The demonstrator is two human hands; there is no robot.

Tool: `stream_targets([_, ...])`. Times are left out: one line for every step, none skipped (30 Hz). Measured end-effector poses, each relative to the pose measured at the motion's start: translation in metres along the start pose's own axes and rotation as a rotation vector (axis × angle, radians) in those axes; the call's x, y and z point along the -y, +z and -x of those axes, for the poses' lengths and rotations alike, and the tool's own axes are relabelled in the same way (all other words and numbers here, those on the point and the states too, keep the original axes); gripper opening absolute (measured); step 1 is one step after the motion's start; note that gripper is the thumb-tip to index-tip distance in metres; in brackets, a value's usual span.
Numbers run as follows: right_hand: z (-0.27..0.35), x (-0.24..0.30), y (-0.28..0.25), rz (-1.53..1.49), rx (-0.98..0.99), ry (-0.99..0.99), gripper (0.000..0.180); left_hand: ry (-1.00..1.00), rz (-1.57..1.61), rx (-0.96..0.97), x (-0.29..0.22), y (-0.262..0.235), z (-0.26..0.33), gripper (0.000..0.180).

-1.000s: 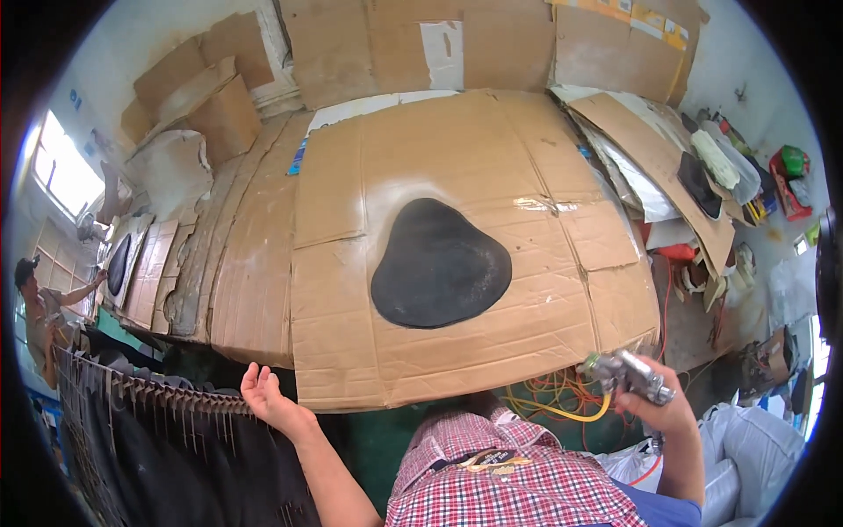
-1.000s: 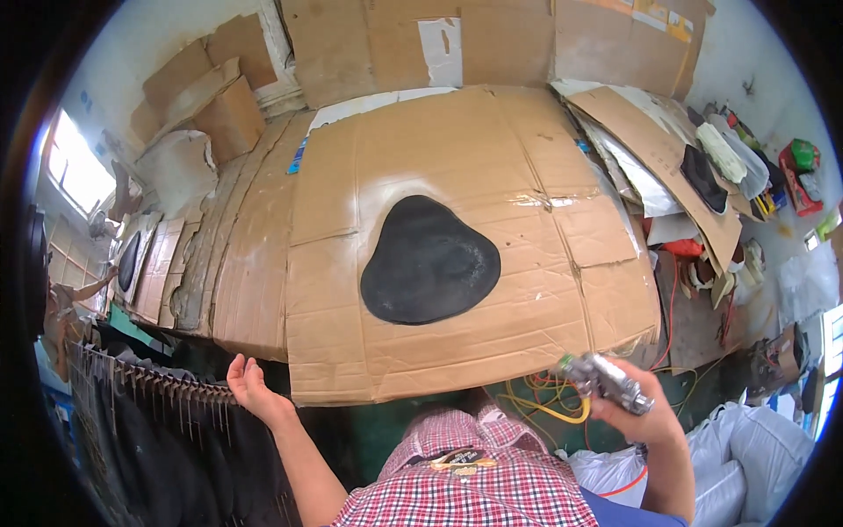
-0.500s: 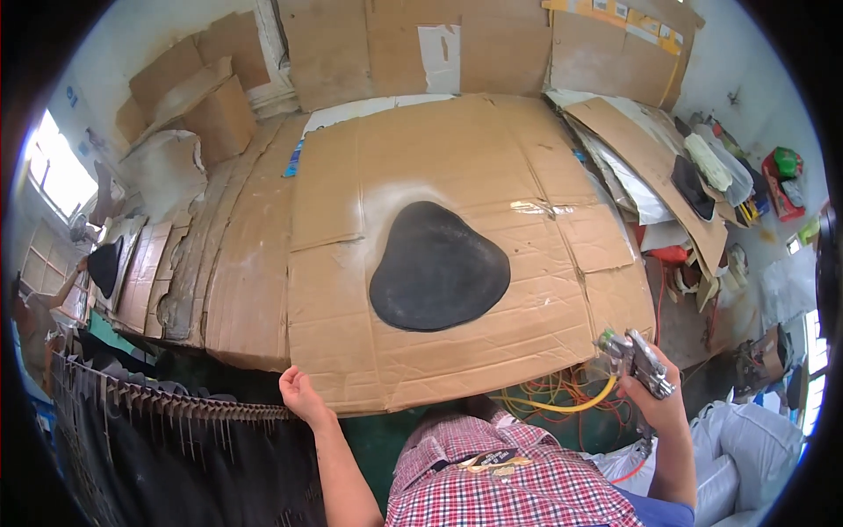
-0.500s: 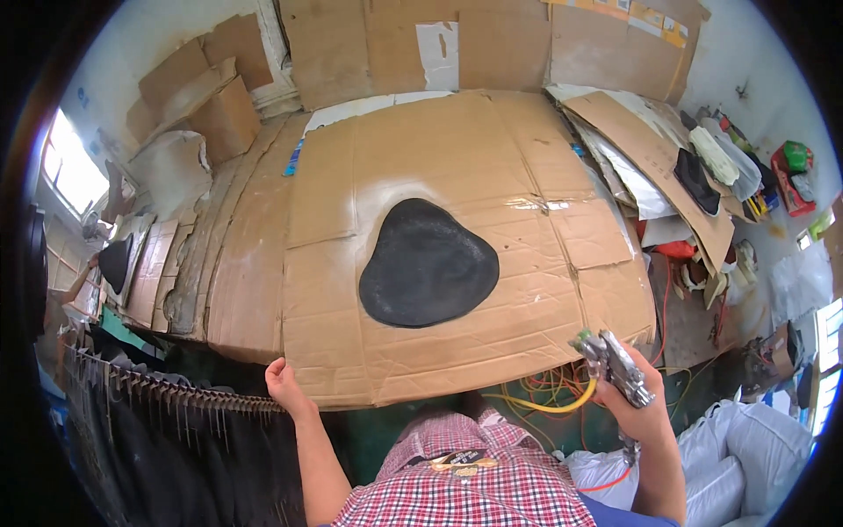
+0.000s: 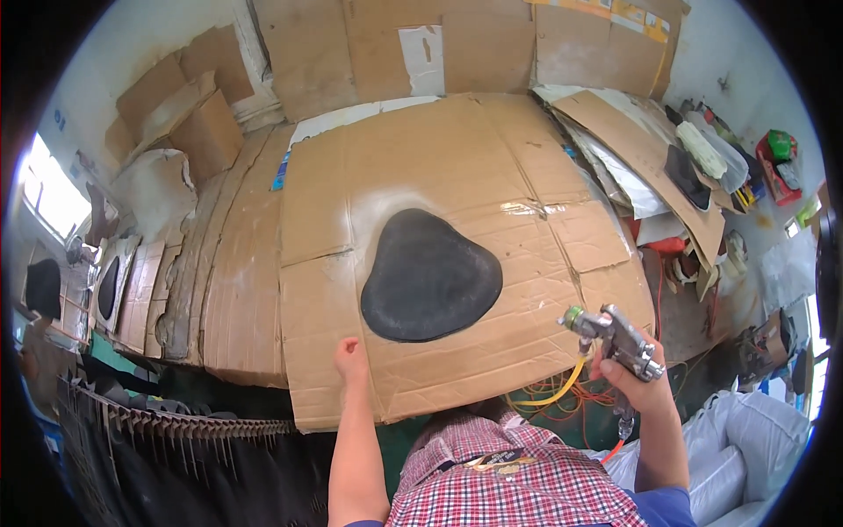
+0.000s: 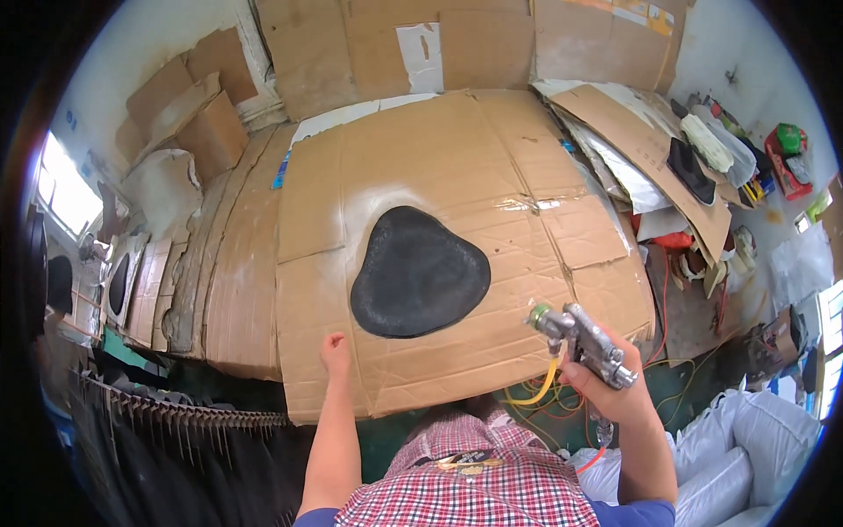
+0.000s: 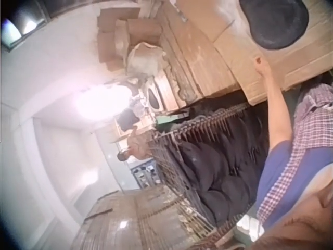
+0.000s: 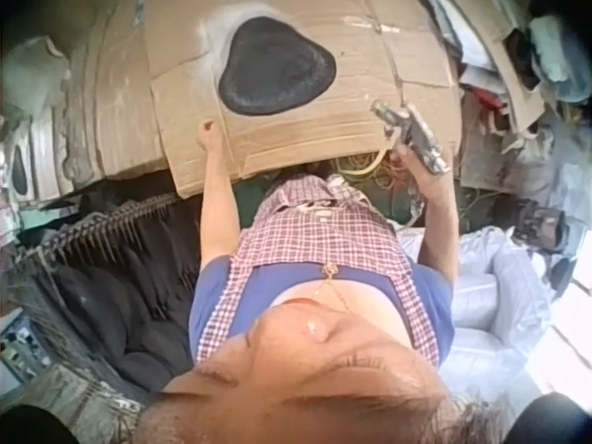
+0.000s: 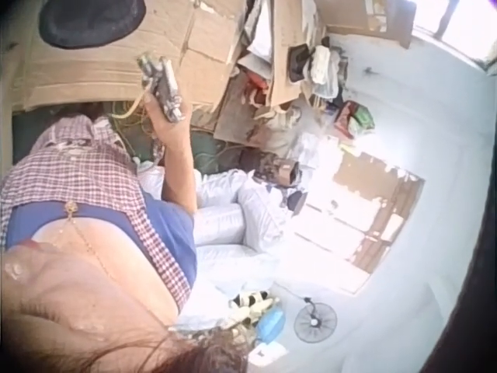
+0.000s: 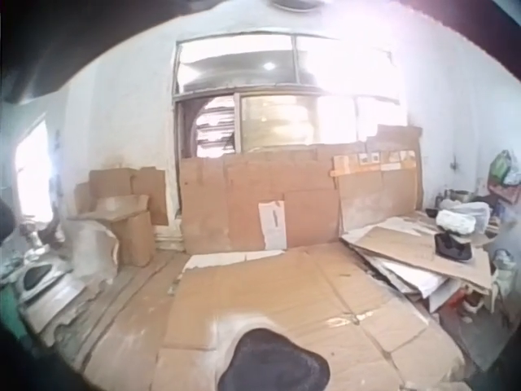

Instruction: Apply adhesive or a coating to black material pieces using a spray gun and place them on a drying rack.

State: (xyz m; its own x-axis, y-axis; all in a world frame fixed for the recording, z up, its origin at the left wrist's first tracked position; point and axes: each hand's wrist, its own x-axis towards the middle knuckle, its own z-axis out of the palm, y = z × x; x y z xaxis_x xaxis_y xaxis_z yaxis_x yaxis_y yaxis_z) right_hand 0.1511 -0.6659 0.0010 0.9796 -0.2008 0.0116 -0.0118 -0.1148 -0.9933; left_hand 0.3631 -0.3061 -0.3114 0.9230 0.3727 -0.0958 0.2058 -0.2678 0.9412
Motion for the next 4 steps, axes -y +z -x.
stream_targets([-0.002, -0.001, -0.005, 0.014, 0.0, -0.009, 0.049, 0.004, -0.003, 0.001, -0.001, 0.004, -0.004, 0.012])
stream_targets([-0.002, -0.002, -0.011, 0.028, -0.001, -0.016, 0.049, 0.005, -0.121, 0.026, -0.001, 0.009, -0.008, 0.013])
stream_targets([-0.002, -0.005, -0.016, 0.044, 0.02, -0.014, 0.049, 0.006, -0.239, 0.05, -0.001, 0.014, -0.012, 0.015])
stream_targets([-0.001, -0.007, -0.019, 0.055, 0.029, 0.007, 0.05, -0.013, -0.36, 0.055, -0.001, 0.02, -0.018, 0.017])
